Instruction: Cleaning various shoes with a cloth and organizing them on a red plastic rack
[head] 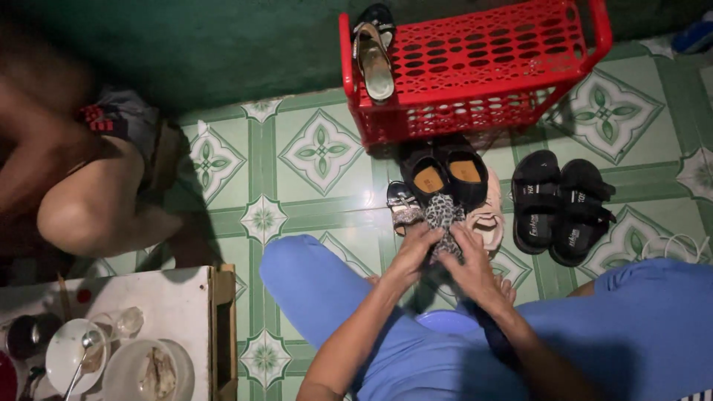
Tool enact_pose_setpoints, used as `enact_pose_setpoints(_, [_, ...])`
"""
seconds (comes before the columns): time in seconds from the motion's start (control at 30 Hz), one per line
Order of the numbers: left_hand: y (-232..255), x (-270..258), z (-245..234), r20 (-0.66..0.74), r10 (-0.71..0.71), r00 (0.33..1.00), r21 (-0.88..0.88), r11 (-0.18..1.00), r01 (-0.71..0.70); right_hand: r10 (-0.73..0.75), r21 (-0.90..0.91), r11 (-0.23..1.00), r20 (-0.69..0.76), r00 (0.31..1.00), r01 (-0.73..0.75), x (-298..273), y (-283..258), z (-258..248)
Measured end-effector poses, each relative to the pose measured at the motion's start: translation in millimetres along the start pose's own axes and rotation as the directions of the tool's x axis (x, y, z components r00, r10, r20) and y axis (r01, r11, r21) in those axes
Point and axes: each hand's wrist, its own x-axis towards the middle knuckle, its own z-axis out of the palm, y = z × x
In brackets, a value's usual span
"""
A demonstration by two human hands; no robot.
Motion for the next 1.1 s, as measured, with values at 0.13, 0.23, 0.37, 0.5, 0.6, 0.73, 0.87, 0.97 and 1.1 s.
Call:
enact_pose_setpoints(0.13, [-1, -6, -14, 0.059, 0.361, 0.931, 0.496, 0.799, -0.341, 0.594, 0.265, 0.747, 0.148, 0.791, -0.61, 15, -29, -34])
enact_pose_setpoints(0.23, [-1, -11, -9, 0.285, 0.54, 0.792, 0.813, 0.302, -0.498, 0.251, 0.189, 0.954, -0.078, 0.965, -0.233, 30, -61, -54])
enact_pose_setpoints(0.37, [-20, 14, -6, 0.17, 0.48, 0.861, 0.626, 0.622, -0.471, 0.08, 0.206, 0.973, 0.129, 0.988, -0.105, 28, -63, -41])
enact_pose_setpoints(0.5, [-43, 37, -10, -0.058, 0.192, 0.98, -0.175, 0.964, -0.199, 0.087, 0.168, 0.981, 0.084, 0.993, -0.1, 34, -81, -42])
enact_pose_setpoints(0.6, [-14, 8, 21, -0.026, 0.094, 0.995, -0.293, 0.951, -0.097, 0.098, 0.084, 0.992, 0.016, 0.995, -0.099, 24, -53, -32])
enact_pose_setpoints(0.73, [16, 14, 18, -0.005, 0.069, 0.998, 0.021, 0.997, -0.068, 0.371, 0.143, 0.923, -0.09, 0.924, -0.357, 31, -38, -40])
enact_pose_setpoints(0.87, [66, 32, -9, -0.236, 0.398, 0.886, 0.297, 0.898, -0.324, 0.539, 0.7, 0.663, -0.198, 0.819, -0.267, 41, -31, -47])
enact_pose_setpoints(0.97, [41, 76, -64, -0.514, 0.367, 0.776, 0.06, 0.917, -0.394, 0.637, 0.888, 0.397, -0.084, 0.767, -0.232, 39, -31, -42])
enact_pose_setpoints(1.1, [-81, 159, -148, -0.777, 0.403, 0.483, 0.335, 0.915, -0.226, 0.632, 0.912, 0.263, 0.083, 0.771, -0.314, 29, -23, -25])
